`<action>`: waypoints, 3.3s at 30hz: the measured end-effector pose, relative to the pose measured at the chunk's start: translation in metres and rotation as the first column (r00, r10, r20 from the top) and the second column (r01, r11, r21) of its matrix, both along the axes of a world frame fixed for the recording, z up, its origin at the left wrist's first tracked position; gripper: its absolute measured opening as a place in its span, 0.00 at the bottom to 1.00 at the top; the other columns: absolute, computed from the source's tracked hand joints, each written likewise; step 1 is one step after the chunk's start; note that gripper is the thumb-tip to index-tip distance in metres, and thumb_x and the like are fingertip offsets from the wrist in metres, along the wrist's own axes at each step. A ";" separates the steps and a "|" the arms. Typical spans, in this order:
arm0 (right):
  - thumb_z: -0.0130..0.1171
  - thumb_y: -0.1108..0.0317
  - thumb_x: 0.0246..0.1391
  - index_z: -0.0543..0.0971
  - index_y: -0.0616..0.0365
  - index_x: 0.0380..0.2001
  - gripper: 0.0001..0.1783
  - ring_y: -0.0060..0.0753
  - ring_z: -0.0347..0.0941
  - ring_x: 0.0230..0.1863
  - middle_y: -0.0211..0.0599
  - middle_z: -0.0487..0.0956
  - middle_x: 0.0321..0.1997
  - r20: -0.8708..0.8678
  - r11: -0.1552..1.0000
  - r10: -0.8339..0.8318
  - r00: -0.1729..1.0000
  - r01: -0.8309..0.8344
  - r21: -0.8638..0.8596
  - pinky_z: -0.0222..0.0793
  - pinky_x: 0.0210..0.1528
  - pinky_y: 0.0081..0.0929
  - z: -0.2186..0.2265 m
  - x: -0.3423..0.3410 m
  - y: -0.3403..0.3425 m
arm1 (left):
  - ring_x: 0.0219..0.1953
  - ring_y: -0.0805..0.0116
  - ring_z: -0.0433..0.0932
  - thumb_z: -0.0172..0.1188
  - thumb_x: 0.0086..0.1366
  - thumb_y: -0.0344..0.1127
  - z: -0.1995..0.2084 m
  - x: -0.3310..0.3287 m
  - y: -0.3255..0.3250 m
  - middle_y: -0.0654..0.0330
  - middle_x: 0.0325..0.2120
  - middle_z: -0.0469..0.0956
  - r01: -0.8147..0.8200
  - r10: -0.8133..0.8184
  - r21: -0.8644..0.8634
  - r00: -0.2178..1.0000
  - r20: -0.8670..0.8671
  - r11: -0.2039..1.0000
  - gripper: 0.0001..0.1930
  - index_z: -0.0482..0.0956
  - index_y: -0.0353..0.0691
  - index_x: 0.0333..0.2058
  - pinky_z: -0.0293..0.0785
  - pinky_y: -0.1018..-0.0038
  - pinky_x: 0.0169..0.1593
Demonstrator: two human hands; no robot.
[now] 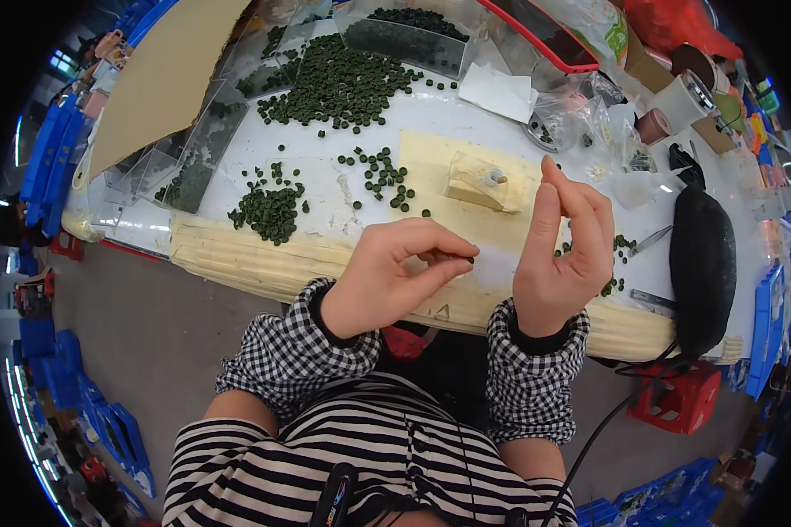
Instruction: Assembling small green plastic components onto a yellow base at a factory workstation.
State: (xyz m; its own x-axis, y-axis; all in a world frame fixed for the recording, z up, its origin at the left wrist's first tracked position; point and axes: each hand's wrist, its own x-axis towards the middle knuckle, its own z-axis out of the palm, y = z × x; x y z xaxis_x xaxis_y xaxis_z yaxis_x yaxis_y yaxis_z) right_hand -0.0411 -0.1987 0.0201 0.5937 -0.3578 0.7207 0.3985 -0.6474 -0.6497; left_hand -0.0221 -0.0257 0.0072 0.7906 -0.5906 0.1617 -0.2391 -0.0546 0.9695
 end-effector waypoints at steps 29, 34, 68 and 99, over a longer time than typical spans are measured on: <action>0.52 0.76 0.62 0.71 0.66 0.38 0.04 0.28 0.78 0.39 0.40 0.76 0.39 -0.030 0.810 0.477 0.878 -0.427 0.401 0.73 0.43 0.20 -0.004 -0.002 0.015 | 0.40 0.74 0.77 0.52 0.70 0.29 -0.016 0.020 0.010 0.55 0.43 0.79 -0.139 -0.348 -0.593 0.695 -0.629 0.793 0.12 0.76 0.37 0.50 0.76 0.79 0.47; 0.51 0.77 0.63 0.70 0.67 0.38 0.03 0.28 0.79 0.38 0.41 0.75 0.38 -0.025 0.799 0.499 0.866 -0.449 0.399 0.74 0.43 0.20 -0.005 -0.001 0.015 | 0.41 0.74 0.78 0.52 0.70 0.29 -0.013 0.020 0.009 0.55 0.43 0.79 -0.134 -0.347 -0.588 0.695 -0.630 0.798 0.12 0.76 0.36 0.50 0.76 0.79 0.47; 0.65 0.76 0.48 0.79 0.60 0.33 0.07 0.38 0.72 0.37 0.37 0.78 0.34 -0.071 0.936 -0.162 0.984 0.130 -0.326 0.67 0.41 0.30 -0.005 0.013 0.002 | 0.38 0.72 0.79 0.59 0.64 0.25 -0.013 0.016 0.008 0.52 0.39 0.81 -0.254 -0.029 -0.498 0.870 -0.492 0.829 0.11 0.78 0.34 0.45 0.76 0.76 0.45; 0.69 0.79 0.40 0.84 0.58 0.42 0.20 0.33 0.70 0.30 0.32 0.77 0.29 -0.135 0.853 0.450 0.883 -0.470 -0.228 0.67 0.33 0.27 0.001 0.009 0.017 | 0.37 0.72 0.79 0.60 0.61 0.19 -0.013 0.013 0.008 0.56 0.36 0.81 -0.324 0.146 -0.537 0.927 -0.347 0.779 0.08 0.81 0.31 0.40 0.77 0.78 0.43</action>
